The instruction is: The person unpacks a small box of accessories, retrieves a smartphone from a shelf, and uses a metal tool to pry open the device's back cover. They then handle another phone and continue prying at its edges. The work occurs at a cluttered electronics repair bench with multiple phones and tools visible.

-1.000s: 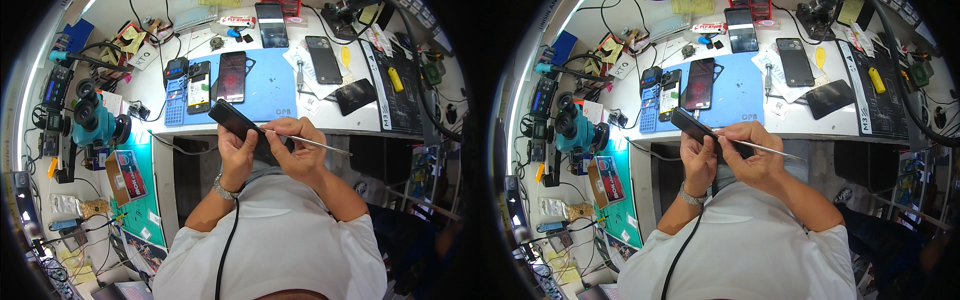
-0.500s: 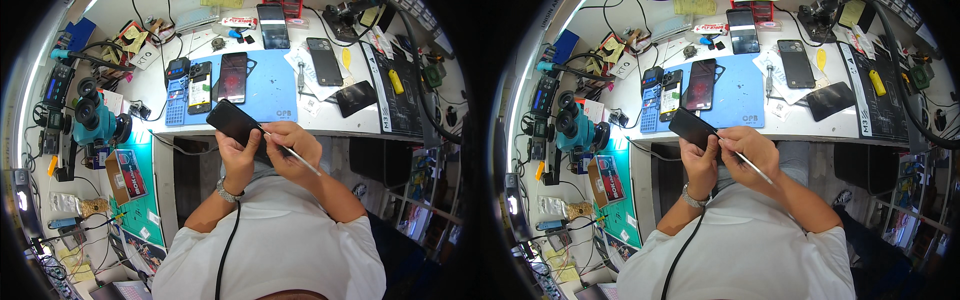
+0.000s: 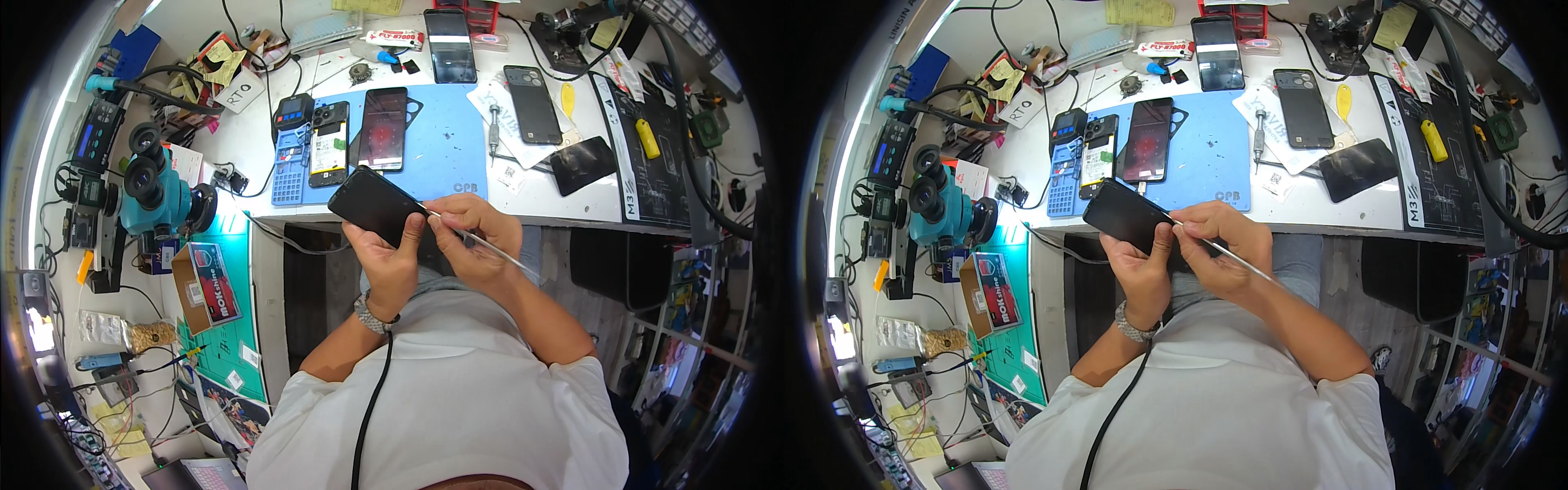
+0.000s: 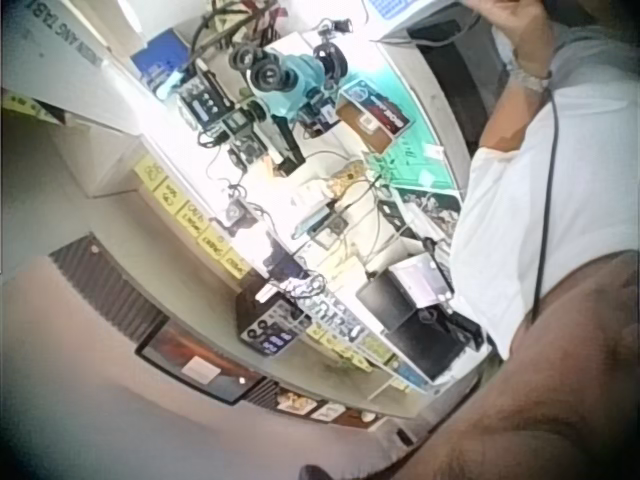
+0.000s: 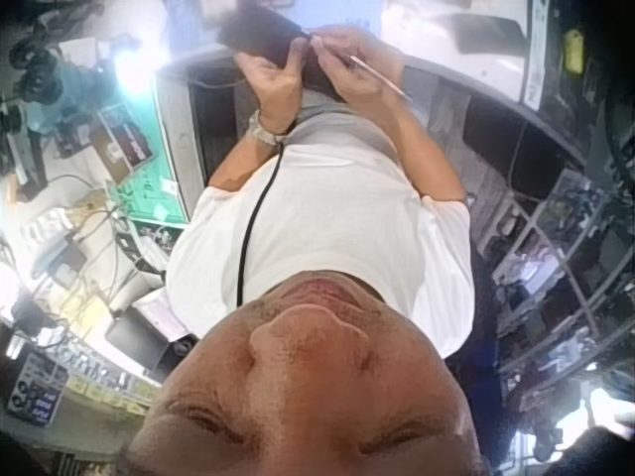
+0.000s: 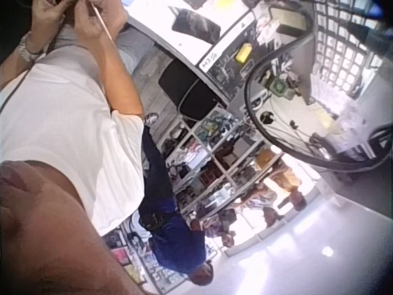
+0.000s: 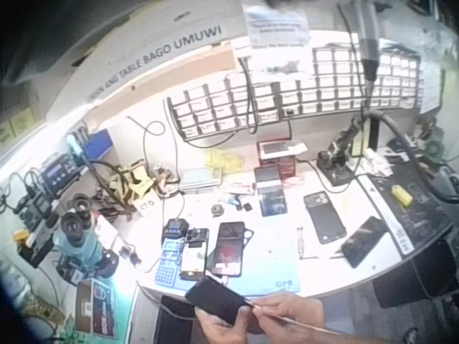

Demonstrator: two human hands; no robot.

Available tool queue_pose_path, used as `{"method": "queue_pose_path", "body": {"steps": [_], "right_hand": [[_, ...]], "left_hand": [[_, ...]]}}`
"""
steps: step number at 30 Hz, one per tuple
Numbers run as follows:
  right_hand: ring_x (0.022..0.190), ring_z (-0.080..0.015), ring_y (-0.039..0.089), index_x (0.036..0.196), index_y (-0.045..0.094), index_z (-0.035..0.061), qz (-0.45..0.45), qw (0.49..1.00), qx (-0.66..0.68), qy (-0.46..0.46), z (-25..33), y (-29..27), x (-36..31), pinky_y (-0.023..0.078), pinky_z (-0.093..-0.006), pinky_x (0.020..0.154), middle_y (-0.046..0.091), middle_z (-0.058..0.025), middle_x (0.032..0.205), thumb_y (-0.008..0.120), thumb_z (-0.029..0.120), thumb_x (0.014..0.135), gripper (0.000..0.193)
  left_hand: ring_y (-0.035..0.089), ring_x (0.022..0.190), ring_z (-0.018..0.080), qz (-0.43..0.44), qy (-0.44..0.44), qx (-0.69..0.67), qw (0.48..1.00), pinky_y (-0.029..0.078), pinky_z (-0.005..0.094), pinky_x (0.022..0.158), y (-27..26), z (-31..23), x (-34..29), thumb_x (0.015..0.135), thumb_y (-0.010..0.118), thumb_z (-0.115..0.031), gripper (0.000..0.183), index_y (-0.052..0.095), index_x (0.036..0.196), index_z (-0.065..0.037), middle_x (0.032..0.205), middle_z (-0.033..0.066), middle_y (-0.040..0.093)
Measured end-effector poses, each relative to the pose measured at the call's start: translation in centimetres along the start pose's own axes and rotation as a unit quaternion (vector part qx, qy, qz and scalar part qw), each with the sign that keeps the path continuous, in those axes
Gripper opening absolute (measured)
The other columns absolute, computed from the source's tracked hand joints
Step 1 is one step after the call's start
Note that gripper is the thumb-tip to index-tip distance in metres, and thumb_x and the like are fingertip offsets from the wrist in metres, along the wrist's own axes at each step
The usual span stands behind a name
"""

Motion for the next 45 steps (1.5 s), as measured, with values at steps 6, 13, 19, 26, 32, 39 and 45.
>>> {"method": "queue_pose_path", "body": {"steps": [6,13,19,26,32,39,45], "right_hand": [[0.099,-0.0264,0.08,0.099,0.066,0.0023,0.008,0.996,0.065,0.062,-1.1,-0.3,0.0,0.064,-0.0351,0.086,0.082,-0.0197,0.111,0.08,-0.008,0.094,0.018],[0.096,-0.0295,0.08,0.1,0.067,0.0012,0.008,0.98,-0.127,-0.151,2.2,0.6,0.5,0.065,-0.0369,0.08,0.081,-0.0222,0.109,0.084,-0.008,0.091,0.021],[0.102,-0.0256,0.081,0.1,0.069,0.0011,0.022,0.988,0.085,0.128,-0.9,-0.4,0.2,0.065,-0.0375,0.089,0.08,-0.0179,0.106,0.081,-0.006,0.095,0.016],[0.105,-0.0235,0.08,0.097,0.067,-0.0013,0.013,0.953,0.203,0.224,-2.6,-0.9,0.2,0.066,-0.0359,0.093,0.08,-0.0181,0.107,0.079,-0.005,0.099,0.013],[0.104,-0.0211,0.08,0.097,0.067,-0.0017,0.019,0.945,0.201,0.257,-2.3,-0.5,0.0,0.066,-0.0334,0.091,0.081,-0.0191,0.108,0.079,-0.004,0.099,0.012],[0.102,-0.0219,0.08,0.101,0.069,-0.0006,0.025,0.986,0.066,0.151,-0.7,-0.1,-0.6,0.065,-0.0336,0.089,0.082,-0.0203,0.113,0.08,-0.004,0.098,0.011],[0.103,-0.0246,0.081,0.102,0.068,-0.0002,-0.007,0.999,0.034,0.034,0.0,0.1,-0.2,0.065,-0.0336,0.089,0.081,-0.0218,0.114,0.081,-0.005,0.096,0.015]], "left_hand": [[0.07,0.113,0.0174,0.025,-0.049,-0.006,0.998,0.058,0.0274,0.093,0.1,0.0,0.0,0.1,0.08,0.002,0.073,0.03,0.153,-0.002,0.13,0.0131,0.066],[0.069,0.115,0.0189,0.017,-0.001,-0.008,1.0,0.06,0.0303,0.097,0.1,0.3,-0.2,0.099,0.081,0.004,0.075,0.027,0.152,-0.002,0.132,0.0134,0.062],[0.072,0.11,0.0177,0.058,0.017,0.063,0.996,0.061,0.0284,0.092,0.1,-0.7,0.8,0.096,0.087,-0.003,0.075,0.033,0.149,0.0,0.129,0.0143,0.065],[0.073,0.109,0.0166,0.079,-0.04,0.048,0.995,0.062,0.0293,0.092,0.2,-0.4,1.1,0.091,0.088,0.002,0.071,0.039,0.142,-0.001,0.123,0.0125,0.067],[0.073,0.108,0.0178,0.079,-0.091,-0.003,0.993,0.062,0.0314,0.095,-0.1,0.1,1.4,0.086,0.09,0.004,0.073,0.037,0.136,-0.002,0.123,0.0137,0.067],[0.074,0.105,0.0174,0.055,-0.123,-0.033,0.99,0.063,0.0321,0.094,-0.6,1.0,1.2,0.087,0.089,0.004,0.071,0.039,0.137,-0.001,0.12,0.0137,0.069],[0.074,0.108,0.0187,0.064,-0.092,-0.004,0.994,0.063,0.0325,0.094,-0.3,0.7,1.0,0.085,0.089,0.005,0.071,0.039,0.135,-0.001,0.122,0.0142,0.068]]}}
Point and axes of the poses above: each hand's wrist, its own x-axis towards the middle knuckle, its own y-axis out of the palm, z = x × y, the point moved 6 cm from there along x, towards the middle knuckle
